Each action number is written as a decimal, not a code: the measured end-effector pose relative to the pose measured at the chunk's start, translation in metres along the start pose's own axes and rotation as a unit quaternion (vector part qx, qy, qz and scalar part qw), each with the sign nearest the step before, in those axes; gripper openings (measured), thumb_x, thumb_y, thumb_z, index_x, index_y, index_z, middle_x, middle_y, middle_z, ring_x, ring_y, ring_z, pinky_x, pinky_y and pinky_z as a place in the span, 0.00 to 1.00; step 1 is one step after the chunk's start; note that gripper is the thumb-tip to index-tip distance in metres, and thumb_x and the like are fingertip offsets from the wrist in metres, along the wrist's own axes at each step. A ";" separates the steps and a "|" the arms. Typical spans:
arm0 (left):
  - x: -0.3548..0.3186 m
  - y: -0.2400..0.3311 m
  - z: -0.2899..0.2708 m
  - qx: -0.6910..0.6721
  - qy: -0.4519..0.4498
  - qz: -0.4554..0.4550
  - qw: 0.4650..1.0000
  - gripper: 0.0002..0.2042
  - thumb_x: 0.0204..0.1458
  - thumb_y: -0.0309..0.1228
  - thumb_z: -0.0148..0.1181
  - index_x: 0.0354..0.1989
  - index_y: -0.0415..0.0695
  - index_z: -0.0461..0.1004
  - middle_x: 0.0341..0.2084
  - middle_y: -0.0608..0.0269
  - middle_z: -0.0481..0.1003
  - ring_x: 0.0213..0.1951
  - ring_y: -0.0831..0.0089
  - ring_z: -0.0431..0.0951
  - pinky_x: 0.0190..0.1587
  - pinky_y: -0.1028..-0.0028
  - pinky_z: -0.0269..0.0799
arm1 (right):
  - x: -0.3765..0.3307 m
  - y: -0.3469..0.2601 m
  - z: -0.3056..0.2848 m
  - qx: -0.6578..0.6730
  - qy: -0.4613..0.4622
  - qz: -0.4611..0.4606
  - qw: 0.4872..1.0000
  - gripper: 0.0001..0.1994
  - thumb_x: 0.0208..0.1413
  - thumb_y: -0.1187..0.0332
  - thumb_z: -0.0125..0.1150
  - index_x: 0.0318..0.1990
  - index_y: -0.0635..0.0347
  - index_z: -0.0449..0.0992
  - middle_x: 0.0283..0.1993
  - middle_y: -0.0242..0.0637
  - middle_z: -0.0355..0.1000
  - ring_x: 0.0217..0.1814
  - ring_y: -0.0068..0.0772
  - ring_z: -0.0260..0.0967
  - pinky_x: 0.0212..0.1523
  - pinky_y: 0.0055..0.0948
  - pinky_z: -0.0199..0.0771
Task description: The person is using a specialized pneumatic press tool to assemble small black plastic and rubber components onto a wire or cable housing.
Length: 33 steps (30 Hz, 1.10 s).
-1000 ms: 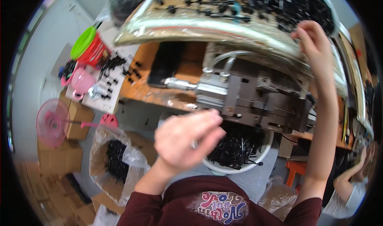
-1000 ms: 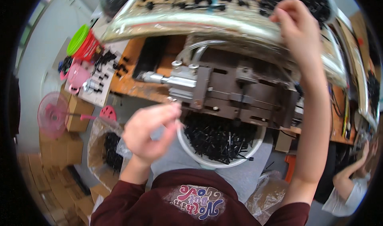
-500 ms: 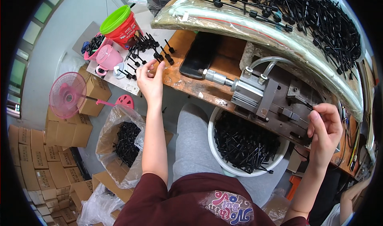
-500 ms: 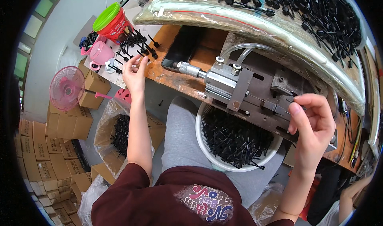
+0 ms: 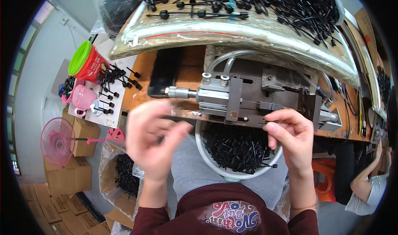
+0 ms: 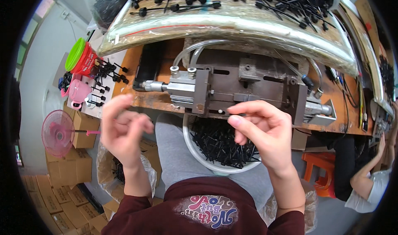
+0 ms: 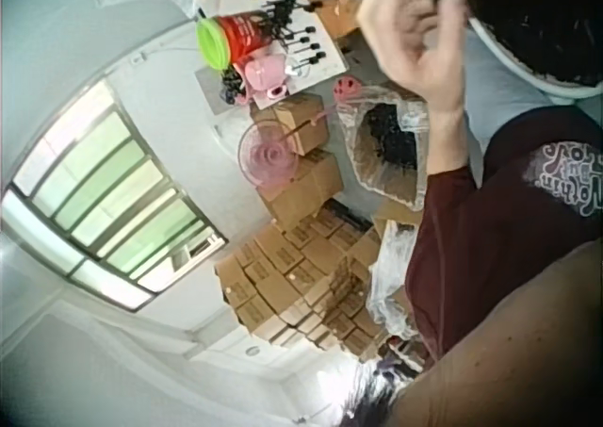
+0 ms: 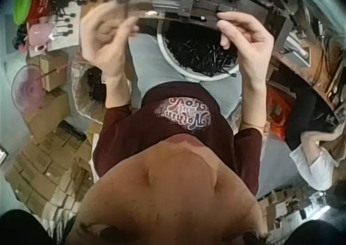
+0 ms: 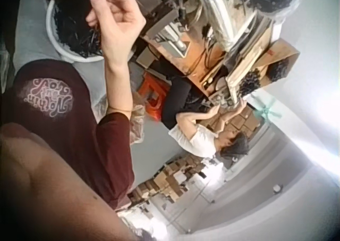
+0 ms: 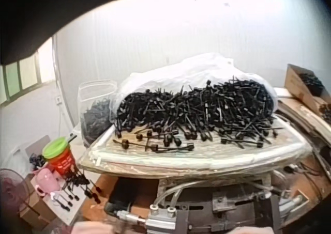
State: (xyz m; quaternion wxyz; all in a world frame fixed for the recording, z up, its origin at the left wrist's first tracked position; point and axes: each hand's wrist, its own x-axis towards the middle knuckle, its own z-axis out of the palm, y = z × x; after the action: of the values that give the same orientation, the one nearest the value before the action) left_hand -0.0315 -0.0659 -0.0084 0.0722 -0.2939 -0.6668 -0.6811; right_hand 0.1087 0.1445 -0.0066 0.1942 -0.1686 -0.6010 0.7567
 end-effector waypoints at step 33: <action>-0.036 0.004 0.057 0.036 -0.343 0.200 0.917 0.12 0.34 0.25 0.71 0.31 0.36 0.81 0.41 0.50 0.80 0.27 0.70 0.82 0.27 0.78 0.76 | -0.019 0.009 -0.003 -0.005 -0.024 -0.051 0.998 0.06 0.64 0.72 0.51 0.39 0.67 0.71 0.26 0.38 0.75 0.19 0.20 0.71 0.19 0.16 0.68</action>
State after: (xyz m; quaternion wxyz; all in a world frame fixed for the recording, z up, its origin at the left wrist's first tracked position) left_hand 0.0177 -0.0228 -0.0262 -0.0157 -0.6339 -0.6019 -0.4855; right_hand 0.1258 0.1363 -0.0158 0.2178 -0.1206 -0.6170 0.7466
